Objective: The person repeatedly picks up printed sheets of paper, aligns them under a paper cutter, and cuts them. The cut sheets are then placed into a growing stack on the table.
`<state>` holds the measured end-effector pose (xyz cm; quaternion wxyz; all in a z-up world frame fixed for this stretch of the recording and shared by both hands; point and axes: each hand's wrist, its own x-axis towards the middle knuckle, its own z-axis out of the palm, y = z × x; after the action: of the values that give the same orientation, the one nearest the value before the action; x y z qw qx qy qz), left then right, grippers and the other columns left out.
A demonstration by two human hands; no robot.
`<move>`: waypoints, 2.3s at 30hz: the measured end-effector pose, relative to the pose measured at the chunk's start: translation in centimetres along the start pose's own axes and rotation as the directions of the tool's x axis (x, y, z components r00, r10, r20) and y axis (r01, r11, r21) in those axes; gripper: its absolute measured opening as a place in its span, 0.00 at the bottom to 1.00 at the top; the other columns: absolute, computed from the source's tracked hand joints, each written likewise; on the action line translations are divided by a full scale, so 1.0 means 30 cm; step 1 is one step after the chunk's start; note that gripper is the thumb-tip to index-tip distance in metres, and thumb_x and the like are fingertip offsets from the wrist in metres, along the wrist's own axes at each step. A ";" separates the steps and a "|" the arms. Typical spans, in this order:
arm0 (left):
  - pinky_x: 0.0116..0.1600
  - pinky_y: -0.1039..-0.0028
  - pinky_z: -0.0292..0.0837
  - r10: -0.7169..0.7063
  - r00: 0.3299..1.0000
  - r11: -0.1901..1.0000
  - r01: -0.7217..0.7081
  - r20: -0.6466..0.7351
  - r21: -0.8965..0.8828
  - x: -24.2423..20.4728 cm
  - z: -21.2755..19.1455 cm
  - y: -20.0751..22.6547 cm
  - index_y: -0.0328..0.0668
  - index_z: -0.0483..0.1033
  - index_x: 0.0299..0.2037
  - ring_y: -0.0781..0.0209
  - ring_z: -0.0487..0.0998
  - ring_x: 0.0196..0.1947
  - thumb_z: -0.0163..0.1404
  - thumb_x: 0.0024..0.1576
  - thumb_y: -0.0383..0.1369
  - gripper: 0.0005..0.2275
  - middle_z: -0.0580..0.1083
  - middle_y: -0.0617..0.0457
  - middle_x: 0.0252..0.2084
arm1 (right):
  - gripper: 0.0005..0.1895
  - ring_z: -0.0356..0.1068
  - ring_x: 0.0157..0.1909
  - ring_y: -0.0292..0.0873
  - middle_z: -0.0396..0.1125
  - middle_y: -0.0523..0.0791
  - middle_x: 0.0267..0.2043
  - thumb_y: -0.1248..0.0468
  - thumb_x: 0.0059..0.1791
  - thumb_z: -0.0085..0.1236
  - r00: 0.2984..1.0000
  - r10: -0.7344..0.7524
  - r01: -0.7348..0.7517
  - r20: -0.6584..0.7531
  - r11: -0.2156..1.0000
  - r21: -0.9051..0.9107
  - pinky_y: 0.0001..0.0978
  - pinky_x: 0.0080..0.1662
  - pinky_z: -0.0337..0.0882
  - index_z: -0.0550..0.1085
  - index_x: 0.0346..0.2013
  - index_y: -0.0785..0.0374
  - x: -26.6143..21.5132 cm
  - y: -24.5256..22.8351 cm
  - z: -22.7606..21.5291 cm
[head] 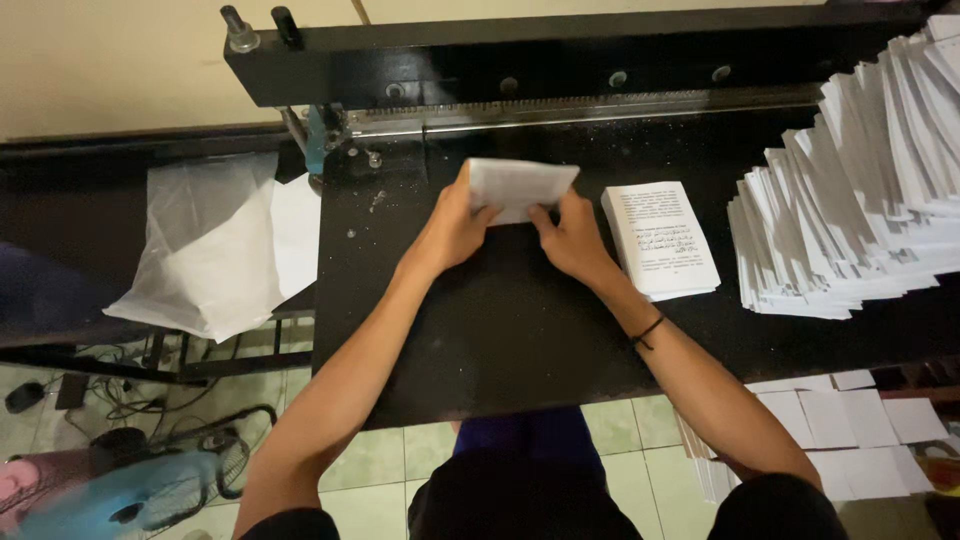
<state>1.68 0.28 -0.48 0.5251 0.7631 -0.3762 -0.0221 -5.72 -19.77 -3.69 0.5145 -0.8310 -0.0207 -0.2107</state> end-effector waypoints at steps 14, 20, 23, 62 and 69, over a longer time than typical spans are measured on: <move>0.52 0.54 0.73 0.057 0.871 0.988 0.023 -0.488 0.155 -0.007 -0.111 0.010 0.36 0.58 0.58 0.36 0.74 0.45 0.64 0.52 0.24 0.28 0.64 0.42 0.44 | 0.27 0.75 0.19 0.42 0.74 0.53 0.32 0.71 0.47 0.63 0.929 0.370 -0.367 0.006 0.917 0.159 0.30 0.22 0.74 0.65 0.58 0.77 0.103 -0.077 0.104; 0.50 0.60 0.69 0.316 0.943 0.921 -0.279 -0.101 0.273 0.004 -0.192 -0.074 0.48 0.79 0.36 0.47 0.73 0.39 0.72 0.41 0.34 0.16 0.71 0.53 0.32 | 0.28 0.76 0.22 0.50 0.72 0.58 0.31 0.73 0.44 0.68 0.910 0.414 -0.390 -0.023 0.872 0.296 0.39 0.26 0.80 0.69 0.55 0.81 0.145 -0.054 0.154; 0.48 0.58 0.67 0.212 0.977 0.896 -0.191 -0.009 0.401 0.004 -0.196 -0.059 0.48 0.81 0.37 0.45 0.71 0.42 0.69 0.43 0.32 0.14 0.76 0.52 0.37 | 0.26 0.77 0.22 0.47 0.71 0.53 0.31 0.71 0.44 0.68 0.894 0.443 -0.413 -0.059 0.869 0.271 0.35 0.27 0.80 0.70 0.54 0.79 0.240 0.010 0.188; 0.45 0.61 0.67 0.089 0.996 0.827 -0.081 0.013 0.556 0.044 -0.195 -0.159 0.56 0.80 0.30 0.48 0.76 0.40 0.66 0.49 0.36 0.06 0.78 0.60 0.33 | 0.28 0.79 0.29 0.54 0.68 0.55 0.33 0.74 0.48 0.62 0.907 0.410 -0.419 0.094 0.858 0.298 0.41 0.37 0.82 0.65 0.61 0.79 0.258 -0.044 0.145; 0.43 0.58 0.68 0.104 0.994 0.828 -0.092 0.009 0.553 0.049 -0.195 -0.157 0.53 0.79 0.29 0.46 0.76 0.39 0.66 0.49 0.37 0.07 0.77 0.58 0.32 | 0.28 0.79 0.29 0.54 0.68 0.55 0.31 0.74 0.47 0.61 0.911 0.403 -0.409 0.086 0.860 0.305 0.40 0.37 0.82 0.65 0.60 0.80 0.257 -0.048 0.146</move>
<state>7.84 4.78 -1.20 0.2867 0.8620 -0.3995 0.1227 2.37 -16.73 -1.28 0.6735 -0.7252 0.1160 -0.0835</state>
